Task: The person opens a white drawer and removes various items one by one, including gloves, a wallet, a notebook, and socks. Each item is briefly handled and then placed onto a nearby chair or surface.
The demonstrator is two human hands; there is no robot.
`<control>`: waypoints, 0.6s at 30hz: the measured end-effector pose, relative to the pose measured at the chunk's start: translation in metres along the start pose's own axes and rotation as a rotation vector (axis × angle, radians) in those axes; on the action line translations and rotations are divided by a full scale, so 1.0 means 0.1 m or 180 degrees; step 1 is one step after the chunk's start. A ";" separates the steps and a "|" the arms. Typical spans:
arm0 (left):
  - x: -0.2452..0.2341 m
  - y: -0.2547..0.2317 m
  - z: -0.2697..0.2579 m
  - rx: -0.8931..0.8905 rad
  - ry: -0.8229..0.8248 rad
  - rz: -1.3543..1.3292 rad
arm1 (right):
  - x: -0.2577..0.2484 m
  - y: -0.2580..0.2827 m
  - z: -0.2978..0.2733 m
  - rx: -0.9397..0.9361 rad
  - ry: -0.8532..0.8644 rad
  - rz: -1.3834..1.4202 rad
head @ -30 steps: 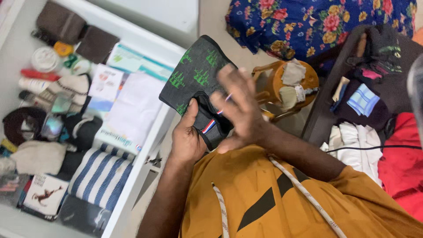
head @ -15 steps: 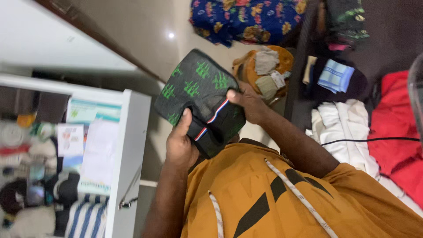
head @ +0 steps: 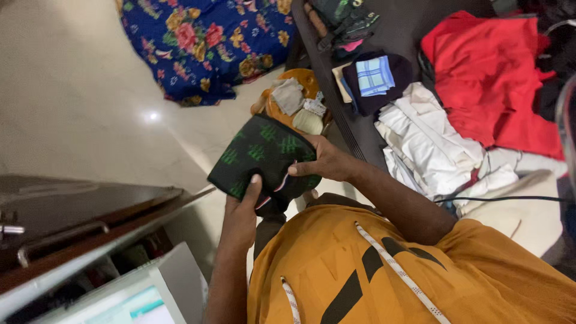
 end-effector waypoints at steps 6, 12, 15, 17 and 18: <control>0.26 -0.13 0.29 -0.0213 0.1331 0.0257 | -0.28 -0.20 -0.12 0.0336 -0.0786 0.0084; 0.73 0.19 0.53 -0.0604 0.2325 0.0701 | -1.09 -0.28 -0.37 0.0056 -0.2034 0.0416; 0.90 0.36 0.60 -0.0985 0.2365 0.0844 | -1.67 -0.29 -0.53 -0.0185 -0.2799 0.0900; 1.01 0.41 0.67 -0.1048 0.2104 0.0996 | -2.09 -0.31 -0.63 -0.0224 -0.3473 0.1261; 1.07 0.42 0.71 -0.1078 0.1978 0.1078 | -2.29 -0.29 -0.66 -0.0331 -0.3600 0.1229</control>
Point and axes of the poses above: each hand's wrist, its own z-axis towards the middle knuckle, its own x-axis out of the palm, y = z × x, the point moved 6 cm from there along z, towards the middle knuckle, and after that the axes turned 4 degrees about -z, right-handed, at the moved point
